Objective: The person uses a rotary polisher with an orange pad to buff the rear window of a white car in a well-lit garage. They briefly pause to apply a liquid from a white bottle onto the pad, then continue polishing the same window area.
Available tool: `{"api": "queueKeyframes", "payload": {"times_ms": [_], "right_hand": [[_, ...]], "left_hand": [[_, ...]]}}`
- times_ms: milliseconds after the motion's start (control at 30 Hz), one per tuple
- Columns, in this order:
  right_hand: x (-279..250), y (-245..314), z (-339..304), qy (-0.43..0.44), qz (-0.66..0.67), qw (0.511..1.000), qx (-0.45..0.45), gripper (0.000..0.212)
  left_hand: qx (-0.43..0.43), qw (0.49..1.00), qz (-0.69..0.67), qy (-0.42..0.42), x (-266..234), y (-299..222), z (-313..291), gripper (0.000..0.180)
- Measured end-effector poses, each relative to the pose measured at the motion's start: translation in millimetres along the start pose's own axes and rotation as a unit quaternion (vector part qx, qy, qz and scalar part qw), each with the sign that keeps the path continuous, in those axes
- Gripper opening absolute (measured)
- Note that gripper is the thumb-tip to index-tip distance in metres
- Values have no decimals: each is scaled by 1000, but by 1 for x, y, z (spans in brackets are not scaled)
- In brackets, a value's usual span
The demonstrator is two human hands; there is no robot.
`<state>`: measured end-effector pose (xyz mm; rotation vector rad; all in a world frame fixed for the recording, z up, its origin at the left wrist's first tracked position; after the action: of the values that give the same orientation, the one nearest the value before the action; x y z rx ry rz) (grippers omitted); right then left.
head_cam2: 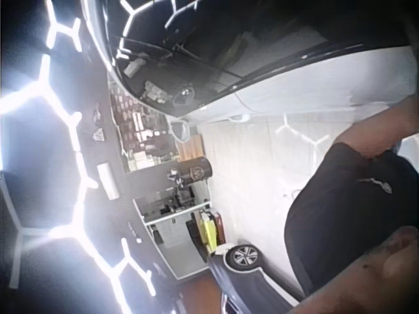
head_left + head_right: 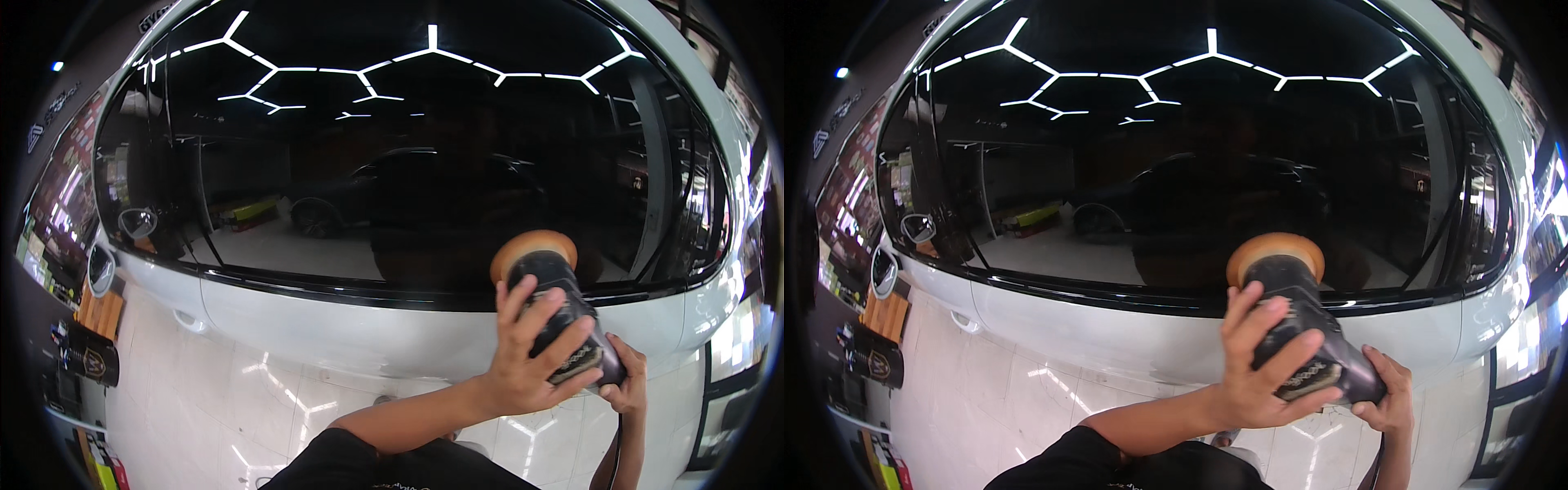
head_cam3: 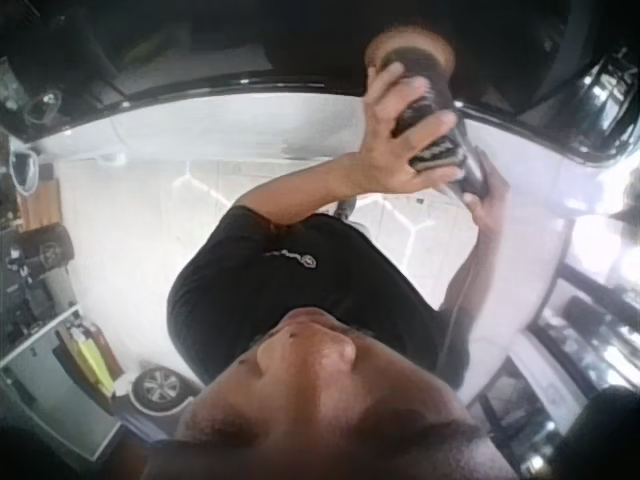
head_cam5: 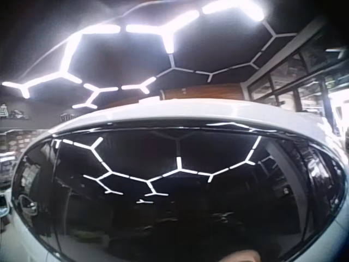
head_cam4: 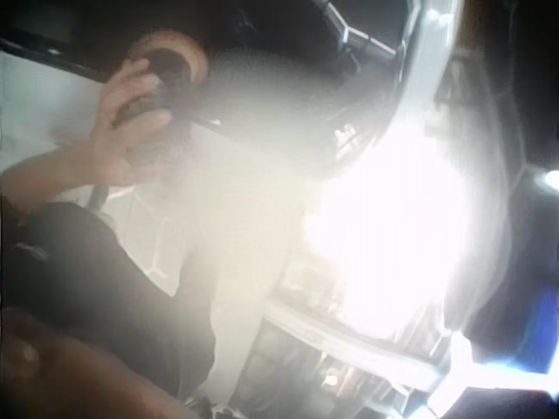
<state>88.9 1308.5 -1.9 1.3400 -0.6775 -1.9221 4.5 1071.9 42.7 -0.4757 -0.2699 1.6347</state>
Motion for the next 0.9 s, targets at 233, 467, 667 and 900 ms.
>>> {"api": "queueKeyframes", "payload": {"times_ms": [233,467,667,900], "right_hand": [[27,34,44,94,-76,990,-71,85],[108,109,94,222,-133,962,-86,86],[76,87,81,195,-115,968,-106,84],[-53,18,39,138,-115,980,-87,78]], "left_hand": [[9,996,89,-23,-54,21,-3,70],[5,960,241,-145,-156,54,-6,72],[-3,967,204,-154,-118,42,-15,71],[10,977,185,-103,25,-14,-9,74]]}}
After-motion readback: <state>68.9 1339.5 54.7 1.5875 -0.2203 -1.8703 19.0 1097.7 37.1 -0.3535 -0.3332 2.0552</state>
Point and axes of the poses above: each hand's wrist, its own z-axis towards the middle knuckle, its own x-axis out of the palm, y = z × x, the point moved 5 cm from there along z, towards the middle knuckle
